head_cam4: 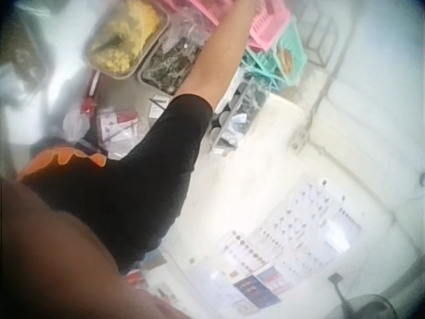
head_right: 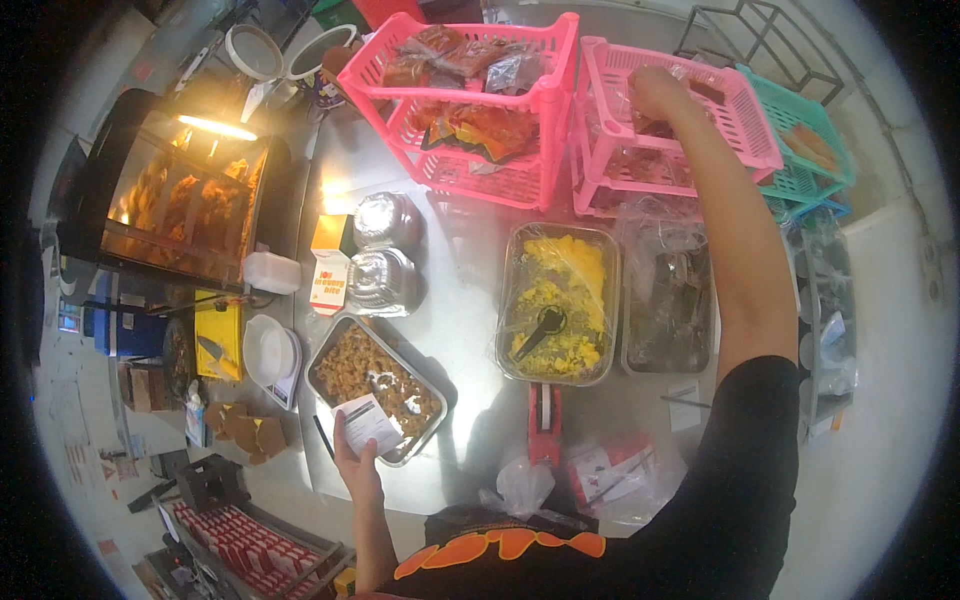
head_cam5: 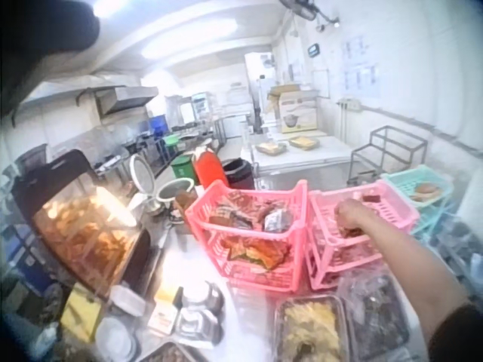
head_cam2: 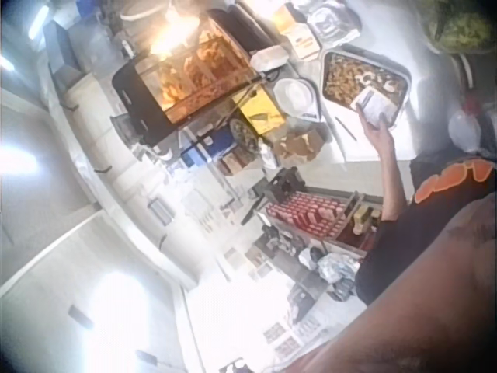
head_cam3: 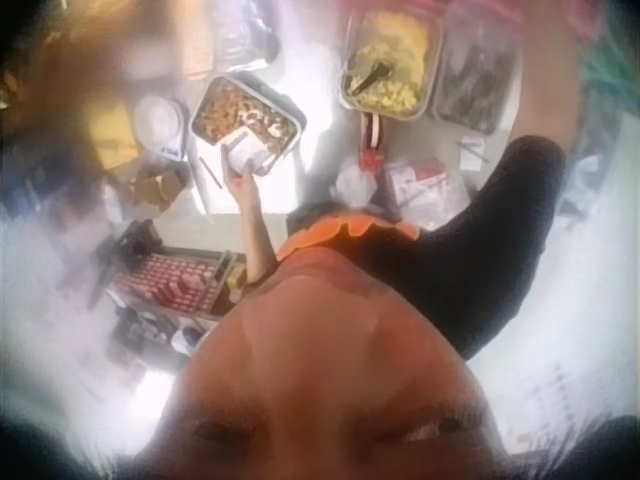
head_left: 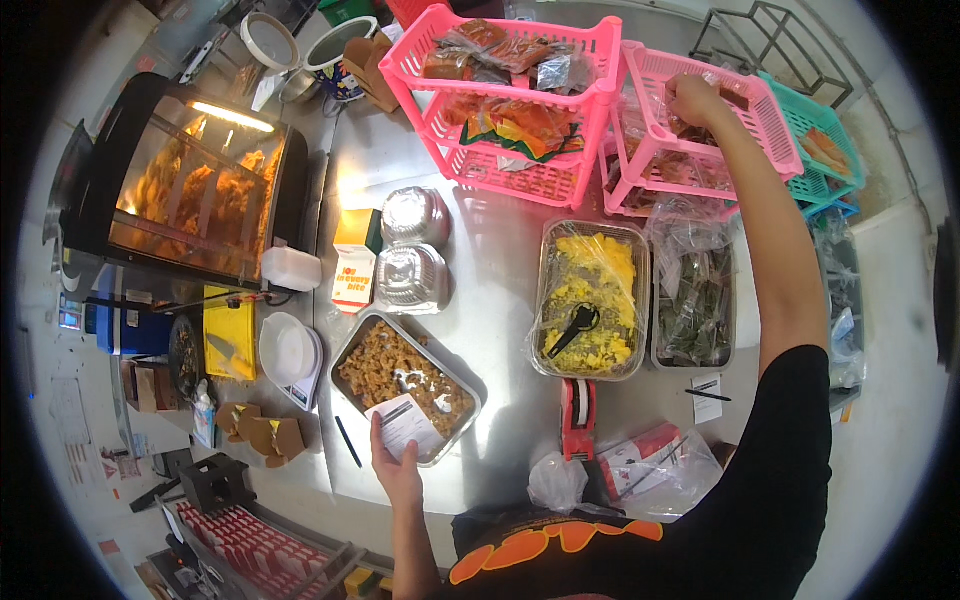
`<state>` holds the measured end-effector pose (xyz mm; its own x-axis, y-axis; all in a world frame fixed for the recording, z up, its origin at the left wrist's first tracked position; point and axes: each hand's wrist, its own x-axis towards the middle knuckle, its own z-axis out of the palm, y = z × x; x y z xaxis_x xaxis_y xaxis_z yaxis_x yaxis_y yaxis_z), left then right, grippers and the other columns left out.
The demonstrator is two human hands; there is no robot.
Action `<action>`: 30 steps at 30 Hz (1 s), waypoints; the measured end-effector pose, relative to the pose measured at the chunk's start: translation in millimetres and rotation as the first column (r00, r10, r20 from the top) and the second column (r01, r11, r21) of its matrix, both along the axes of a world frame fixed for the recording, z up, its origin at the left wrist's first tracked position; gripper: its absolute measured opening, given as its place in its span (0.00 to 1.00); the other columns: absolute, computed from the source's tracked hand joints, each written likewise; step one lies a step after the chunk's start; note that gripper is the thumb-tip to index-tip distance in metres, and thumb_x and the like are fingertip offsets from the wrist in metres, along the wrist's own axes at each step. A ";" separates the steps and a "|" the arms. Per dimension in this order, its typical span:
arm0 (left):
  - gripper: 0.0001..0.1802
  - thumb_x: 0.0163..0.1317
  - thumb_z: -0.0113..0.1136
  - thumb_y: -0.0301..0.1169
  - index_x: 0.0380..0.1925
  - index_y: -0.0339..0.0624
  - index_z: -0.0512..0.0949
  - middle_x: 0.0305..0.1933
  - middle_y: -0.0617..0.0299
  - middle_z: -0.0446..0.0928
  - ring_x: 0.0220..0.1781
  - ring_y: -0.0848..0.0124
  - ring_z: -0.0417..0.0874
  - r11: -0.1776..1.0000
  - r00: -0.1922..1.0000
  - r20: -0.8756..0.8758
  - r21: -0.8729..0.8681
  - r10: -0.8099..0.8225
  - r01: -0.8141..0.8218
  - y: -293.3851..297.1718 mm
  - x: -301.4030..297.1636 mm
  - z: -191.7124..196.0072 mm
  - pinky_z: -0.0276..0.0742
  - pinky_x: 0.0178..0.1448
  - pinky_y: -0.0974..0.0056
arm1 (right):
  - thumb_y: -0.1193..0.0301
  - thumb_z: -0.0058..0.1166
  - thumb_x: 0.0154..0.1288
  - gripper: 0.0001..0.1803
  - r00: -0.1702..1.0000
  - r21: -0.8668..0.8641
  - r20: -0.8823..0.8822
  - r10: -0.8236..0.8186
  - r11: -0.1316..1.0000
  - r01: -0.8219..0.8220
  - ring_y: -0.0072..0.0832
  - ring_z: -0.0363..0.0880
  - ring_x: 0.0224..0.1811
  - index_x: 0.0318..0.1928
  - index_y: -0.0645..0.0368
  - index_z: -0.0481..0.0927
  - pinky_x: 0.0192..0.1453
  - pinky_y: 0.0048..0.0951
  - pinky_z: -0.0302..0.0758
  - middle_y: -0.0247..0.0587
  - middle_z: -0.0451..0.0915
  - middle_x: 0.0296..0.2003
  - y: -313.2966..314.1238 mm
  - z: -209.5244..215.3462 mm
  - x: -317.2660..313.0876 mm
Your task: The person assembles a food item by layering rice, a brown mixture, and scrambled eggs into a paper cone. They then fold the cone, place it into a plastic bag, and seal the bag.
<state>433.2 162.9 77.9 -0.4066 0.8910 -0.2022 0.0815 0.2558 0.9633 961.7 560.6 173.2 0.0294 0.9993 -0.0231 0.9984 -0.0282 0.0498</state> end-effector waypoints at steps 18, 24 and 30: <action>0.39 0.55 0.58 0.22 0.68 0.34 0.56 0.66 0.48 0.65 0.66 0.59 0.69 0.993 0.987 0.134 0.077 -0.094 0.085 -48.1 -23.5 -31.1 0.68 0.66 0.58 | 0.66 0.53 0.66 0.21 0.448 0.262 -0.868 0.215 0.964 0.045 0.31 0.75 0.54 0.56 0.65 0.74 0.59 0.30 0.71 0.44 0.78 0.51 -108.6 86.6 -67.5; 0.39 0.55 0.61 0.26 0.68 0.42 0.60 0.67 0.44 0.65 0.69 0.58 0.66 0.948 0.966 -0.076 0.186 -0.247 0.257 -42.5 -28.8 20.4 0.59 0.71 0.61 | 0.68 0.48 0.70 0.14 0.400 0.323 -0.879 0.260 0.941 0.097 0.35 0.73 0.58 0.51 0.62 0.75 0.68 0.38 0.63 0.47 0.77 0.53 -251.7 112.0 -120.4; 0.45 0.53 0.59 0.18 0.71 0.38 0.51 0.64 0.50 0.65 0.66 0.65 0.67 0.951 0.987 0.153 0.309 -0.043 -0.006 -96.1 -149.9 51.4 0.61 0.69 0.62 | 0.75 0.52 0.64 0.11 -0.028 0.224 -0.973 0.228 0.912 -0.342 0.35 0.73 0.55 0.47 0.59 0.75 0.67 0.41 0.66 0.43 0.73 0.49 -323.9 40.5 -334.2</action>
